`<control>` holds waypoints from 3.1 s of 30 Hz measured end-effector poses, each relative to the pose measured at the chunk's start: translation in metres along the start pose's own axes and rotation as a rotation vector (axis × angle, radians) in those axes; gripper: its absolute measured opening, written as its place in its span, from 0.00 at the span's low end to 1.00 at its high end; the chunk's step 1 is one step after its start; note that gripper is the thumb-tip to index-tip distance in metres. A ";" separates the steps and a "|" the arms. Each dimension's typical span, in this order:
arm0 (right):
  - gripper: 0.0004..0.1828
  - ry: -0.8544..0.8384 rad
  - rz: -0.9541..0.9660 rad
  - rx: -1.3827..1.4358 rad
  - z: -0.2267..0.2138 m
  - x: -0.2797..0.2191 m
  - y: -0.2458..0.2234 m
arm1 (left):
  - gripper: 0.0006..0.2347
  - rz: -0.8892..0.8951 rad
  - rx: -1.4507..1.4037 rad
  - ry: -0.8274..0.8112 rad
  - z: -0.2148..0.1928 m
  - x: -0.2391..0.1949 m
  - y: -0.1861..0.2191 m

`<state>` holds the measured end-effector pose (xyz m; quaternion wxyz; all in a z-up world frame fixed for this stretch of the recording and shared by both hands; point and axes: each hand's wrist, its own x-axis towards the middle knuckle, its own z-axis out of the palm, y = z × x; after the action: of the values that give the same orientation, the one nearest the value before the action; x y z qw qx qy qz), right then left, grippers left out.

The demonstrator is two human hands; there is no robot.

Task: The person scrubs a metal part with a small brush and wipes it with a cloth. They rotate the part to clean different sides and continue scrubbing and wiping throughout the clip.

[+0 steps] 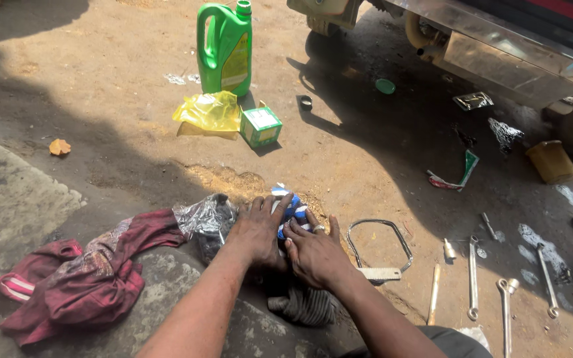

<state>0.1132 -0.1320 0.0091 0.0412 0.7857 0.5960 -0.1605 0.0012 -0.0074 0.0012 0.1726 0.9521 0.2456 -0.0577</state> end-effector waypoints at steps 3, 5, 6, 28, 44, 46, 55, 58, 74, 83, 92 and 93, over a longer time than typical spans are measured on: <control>0.35 -0.026 0.118 0.069 0.009 0.029 0.019 | 0.61 -0.041 -0.007 -0.090 -0.009 0.000 -0.001; 0.34 -0.137 0.292 0.149 0.014 0.056 0.018 | 0.64 -0.024 -0.002 -0.096 -0.011 0.002 0.006; 0.34 -0.149 0.262 0.094 0.014 0.071 0.019 | 0.65 -0.024 0.001 -0.101 -0.011 0.000 0.005; 0.33 -0.110 0.298 0.097 -0.004 0.082 0.000 | 0.67 -0.031 -0.047 -0.086 0.000 0.004 0.000; 0.34 -0.052 -0.055 -0.072 0.015 -0.012 0.005 | 0.66 -0.039 0.015 -0.116 -0.003 0.007 0.002; 0.34 0.026 -0.003 -0.095 0.015 0.015 0.002 | 0.66 -0.023 -0.003 -0.101 -0.001 0.001 0.002; 0.34 -0.040 0.313 0.107 -0.017 0.076 -0.003 | 0.66 -0.034 -0.012 -0.118 0.000 0.006 -0.001; 0.32 0.034 0.106 -0.020 0.002 0.051 -0.009 | 0.62 0.007 0.021 -0.012 0.012 0.012 -0.008; 0.14 -0.439 -0.158 0.214 0.037 -0.053 0.001 | 0.68 -0.053 0.044 -0.142 -0.006 0.007 0.002; 0.31 -0.595 0.241 0.504 0.008 -0.036 0.101 | 0.68 -0.052 -0.013 -0.126 -0.001 0.004 0.001; 0.17 -0.337 0.528 -0.015 0.056 -0.011 0.127 | 0.67 -0.058 -0.011 -0.123 -0.005 0.002 0.001; 0.16 -0.310 0.532 -0.024 0.057 -0.010 0.127 | 0.67 -0.059 -0.010 -0.126 -0.005 0.003 0.002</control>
<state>0.2203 -0.1920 -0.0582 0.1813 0.8799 0.3577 -0.2549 0.0043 -0.0059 0.0056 0.1906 0.9382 0.2624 -0.1212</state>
